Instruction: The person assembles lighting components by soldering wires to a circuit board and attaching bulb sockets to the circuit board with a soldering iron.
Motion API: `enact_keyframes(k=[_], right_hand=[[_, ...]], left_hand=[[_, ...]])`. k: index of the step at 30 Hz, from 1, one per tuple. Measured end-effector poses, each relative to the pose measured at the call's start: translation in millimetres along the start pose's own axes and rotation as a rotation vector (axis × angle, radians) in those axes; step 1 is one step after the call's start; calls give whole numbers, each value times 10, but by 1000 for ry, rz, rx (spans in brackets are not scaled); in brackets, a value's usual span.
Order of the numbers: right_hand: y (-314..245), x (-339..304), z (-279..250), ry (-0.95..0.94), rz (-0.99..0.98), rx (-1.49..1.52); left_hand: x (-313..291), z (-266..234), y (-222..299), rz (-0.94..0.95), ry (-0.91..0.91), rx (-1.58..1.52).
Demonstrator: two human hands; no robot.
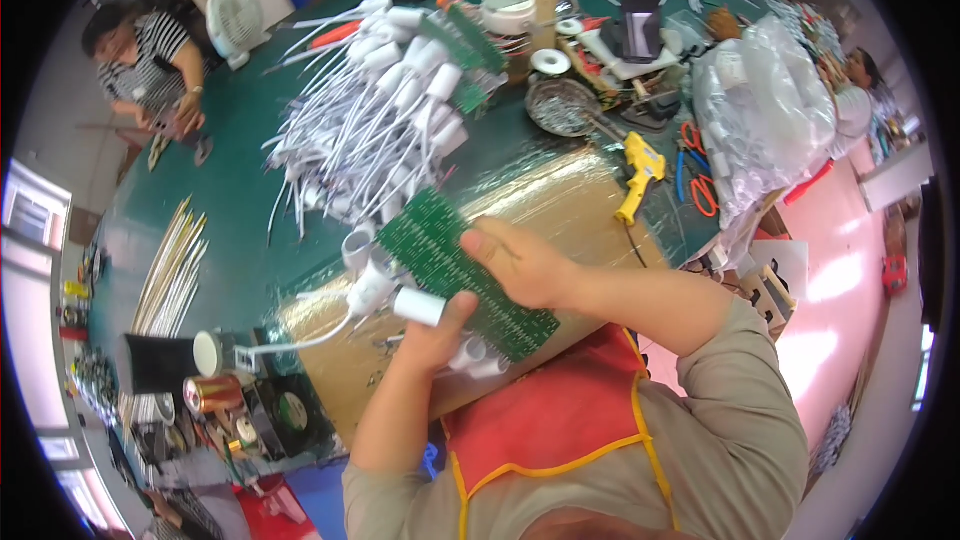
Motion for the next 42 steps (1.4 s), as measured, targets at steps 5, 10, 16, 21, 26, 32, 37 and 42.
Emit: enact_keyframes(k=[5,10,16,21,26,32,37,42], right_hand=[[124,-13,206,-108,78,423],[198,45,117,-14,129,378],[1111,-206,-418,260,333,431],[1321,-616,-521,230,361,96],[1295,-663,-446,203,312,95],[1232,-669,-416,209,286,45],[1279,-683,-410,170,321,27],[1323,-646,-307,108,322,71]], left_hand=[[1,33,-64,-37,-98,-64],[-2,-39,41,-31,-19,-134],[-54,-371,172,2,186,-93],[66,-536,759,-48,403,41],[784,-342,1786,138,328,442],[1998,-120,2676,117,118,436],[2649,-419,2701,-109,281,1065],[2754,-778,2612,-116,411,1563]])
Point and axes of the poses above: each hand's wrist, its own x-axis towards the middle knuckle, its own z-axis out of the palm, y = z × x, the point moved 10 cm from there along x, towards the middle knuckle, and after that the axes turned 7 degrees about -y, right-handed, at the moved point
